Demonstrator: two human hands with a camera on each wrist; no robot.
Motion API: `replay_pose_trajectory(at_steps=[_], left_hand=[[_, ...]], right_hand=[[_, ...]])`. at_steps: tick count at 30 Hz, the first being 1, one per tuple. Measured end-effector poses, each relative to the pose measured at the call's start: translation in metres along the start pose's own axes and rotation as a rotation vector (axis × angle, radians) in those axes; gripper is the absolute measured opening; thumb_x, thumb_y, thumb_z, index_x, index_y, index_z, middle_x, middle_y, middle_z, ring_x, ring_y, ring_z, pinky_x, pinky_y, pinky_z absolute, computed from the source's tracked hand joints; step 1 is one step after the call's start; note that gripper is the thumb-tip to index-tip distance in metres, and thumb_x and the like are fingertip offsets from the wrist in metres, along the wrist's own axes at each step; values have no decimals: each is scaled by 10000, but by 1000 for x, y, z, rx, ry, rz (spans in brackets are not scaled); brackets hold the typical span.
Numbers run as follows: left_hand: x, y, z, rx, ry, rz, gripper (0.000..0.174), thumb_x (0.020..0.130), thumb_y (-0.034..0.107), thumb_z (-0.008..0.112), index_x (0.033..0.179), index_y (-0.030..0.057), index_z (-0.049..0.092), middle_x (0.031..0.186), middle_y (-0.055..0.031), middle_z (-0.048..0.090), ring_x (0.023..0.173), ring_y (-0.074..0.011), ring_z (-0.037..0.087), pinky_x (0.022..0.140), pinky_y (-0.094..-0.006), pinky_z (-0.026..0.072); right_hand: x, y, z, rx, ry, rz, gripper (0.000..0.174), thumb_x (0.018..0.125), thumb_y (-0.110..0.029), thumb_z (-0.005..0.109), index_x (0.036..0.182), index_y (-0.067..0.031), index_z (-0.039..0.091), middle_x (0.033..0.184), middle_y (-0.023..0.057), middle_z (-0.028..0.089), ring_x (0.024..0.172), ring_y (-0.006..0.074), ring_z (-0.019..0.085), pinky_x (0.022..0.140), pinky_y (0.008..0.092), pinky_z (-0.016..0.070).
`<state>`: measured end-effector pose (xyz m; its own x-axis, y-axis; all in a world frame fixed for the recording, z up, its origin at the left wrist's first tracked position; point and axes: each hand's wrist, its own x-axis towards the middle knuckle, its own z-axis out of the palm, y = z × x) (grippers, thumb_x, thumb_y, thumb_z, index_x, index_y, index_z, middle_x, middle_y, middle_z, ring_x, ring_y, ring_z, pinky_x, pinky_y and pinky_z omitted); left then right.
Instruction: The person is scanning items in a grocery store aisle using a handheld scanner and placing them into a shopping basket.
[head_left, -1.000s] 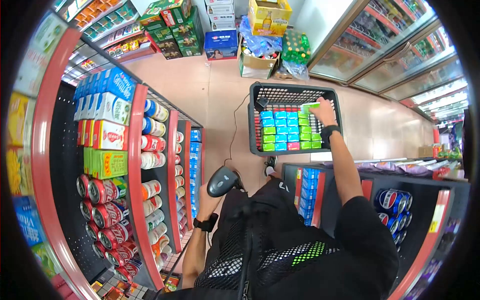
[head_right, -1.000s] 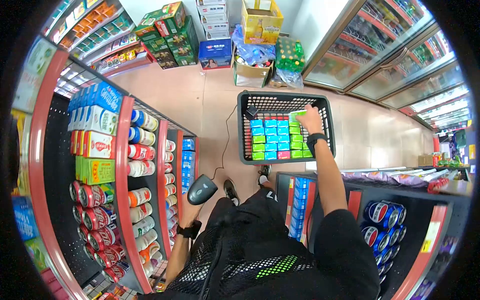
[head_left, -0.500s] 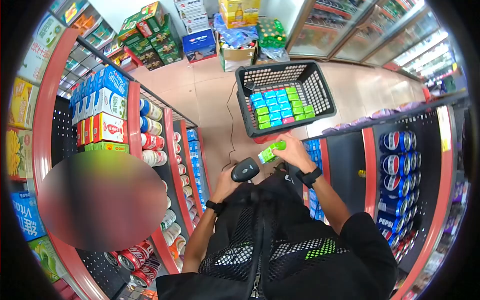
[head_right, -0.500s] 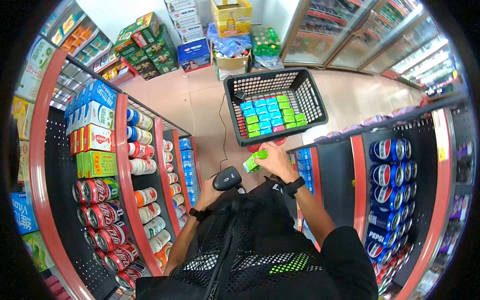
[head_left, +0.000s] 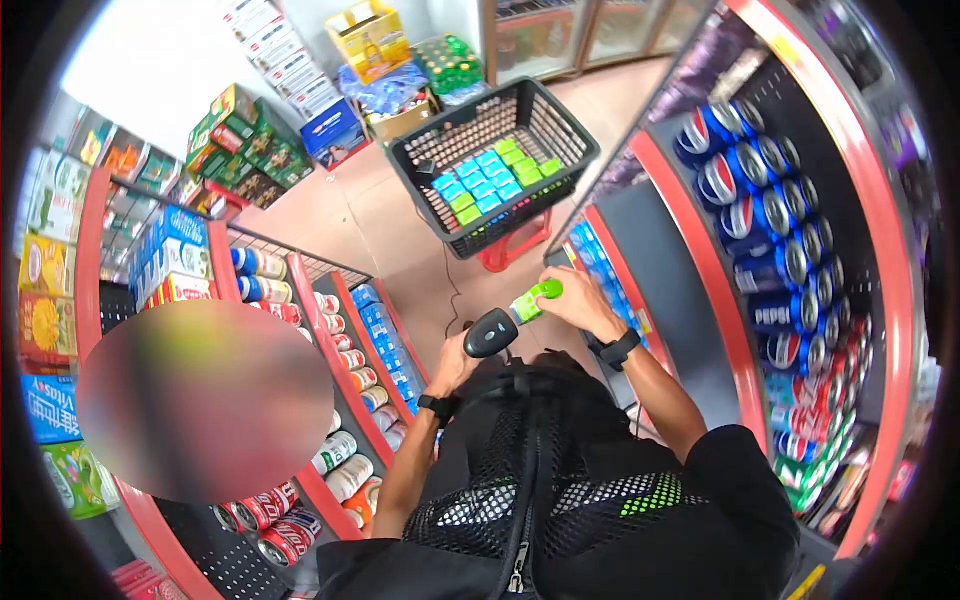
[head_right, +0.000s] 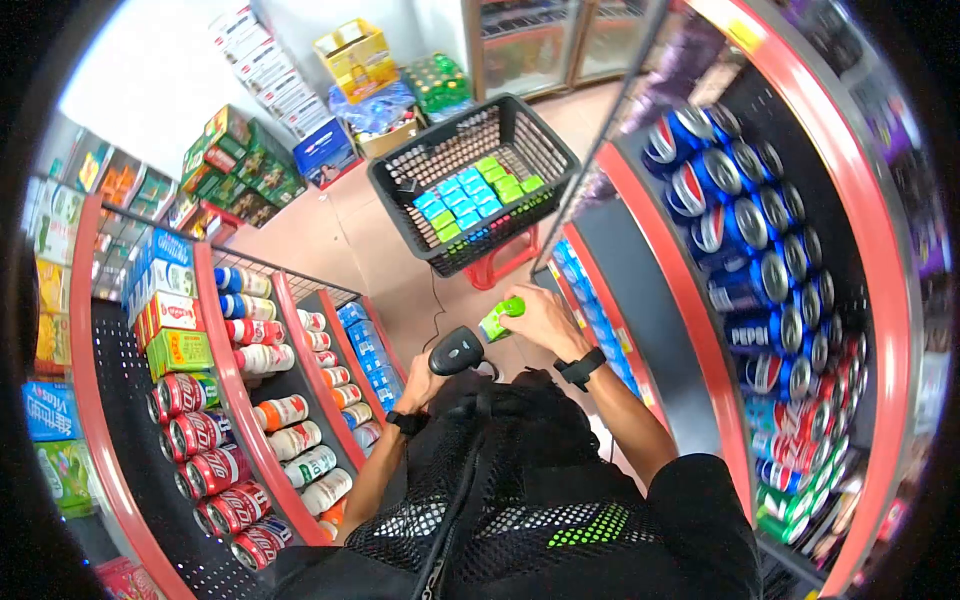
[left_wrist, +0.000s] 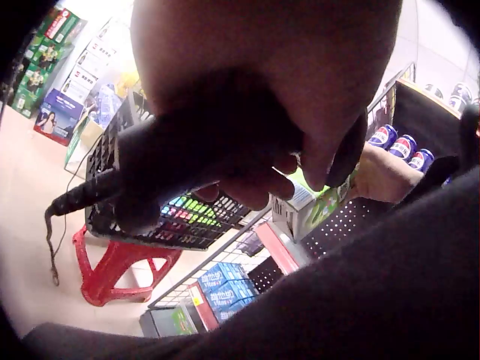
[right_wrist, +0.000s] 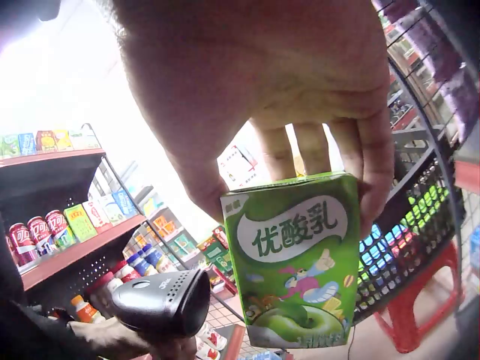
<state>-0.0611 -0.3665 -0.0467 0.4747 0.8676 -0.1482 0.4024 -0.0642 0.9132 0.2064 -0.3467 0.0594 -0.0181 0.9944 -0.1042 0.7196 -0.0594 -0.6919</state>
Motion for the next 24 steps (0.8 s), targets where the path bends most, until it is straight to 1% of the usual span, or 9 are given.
replay_pose_trajectory(at_steps=[2,6,8,12,15,18,21,23,24], left_hand=[[-9,5,16,-156,36,-64,313,807,182,690,1080,31,666,956,-155,716,910,-271,696,803,-377,515],[-19,12,28,-109,-80,-152,324,800,156,713,1076,-5,656,964,-152,721,906,-200,685,807,-348,512],[-20,21,33,-38,-86,-105,340,798,98,721,1105,-25,644,991,-77,706,858,-131,614,803,-300,500],[-12,31,41,-96,-112,-171,295,779,80,731,1047,-25,666,962,-65,708,862,-122,621,811,-290,494],[6,-5,49,25,-60,-47,258,775,145,744,918,-46,646,795,-80,681,737,-128,609,702,-309,506],[22,-1,47,4,-157,-77,211,800,114,747,961,-5,680,890,-1,690,800,-87,586,762,-263,477],[37,12,49,23,-186,-97,212,806,146,749,943,-2,682,858,16,669,767,-79,564,751,-257,468],[50,10,48,63,-227,-107,234,803,154,758,949,-11,679,867,3,678,775,-81,574,763,-263,470],[54,14,51,68,-251,-99,234,803,154,758,949,-11,679,867,3,678,775,-81,574,763,-263,470]], right_hand=[[-26,16,0,59,61,9,305,740,-249,722,959,-48,655,908,165,659,857,369,649,727,438,512],[-78,35,-10,130,197,164,283,757,-244,717,965,-62,656,919,141,661,864,363,645,732,429,507],[-104,58,-12,127,267,236,293,756,-244,723,970,-56,654,949,132,666,876,353,647,743,419,510],[-161,92,-38,127,541,445,304,781,-249,719,1013,-66,652,974,133,674,887,332,661,771,414,513],[-203,121,-64,247,664,663,309,817,-265,717,1044,-68,642,1038,173,669,913,336,662,791,423,507],[-253,180,-71,-105,823,644,371,830,-339,710,1075,-70,639,1046,172,675,1005,305,640,872,426,480],[-305,224,-71,-152,873,715,371,876,-372,655,1120,-94,640,1097,131,677,1048,291,625,917,416,465],[-386,340,-18,-108,1037,640,372,885,-369,660,1105,-71,640,1045,135,680,1002,301,635,882,421,477],[-373,391,10,-66,1185,537,375,894,-365,664,1090,-47,640,994,139,683,955,310,646,848,426,489]])
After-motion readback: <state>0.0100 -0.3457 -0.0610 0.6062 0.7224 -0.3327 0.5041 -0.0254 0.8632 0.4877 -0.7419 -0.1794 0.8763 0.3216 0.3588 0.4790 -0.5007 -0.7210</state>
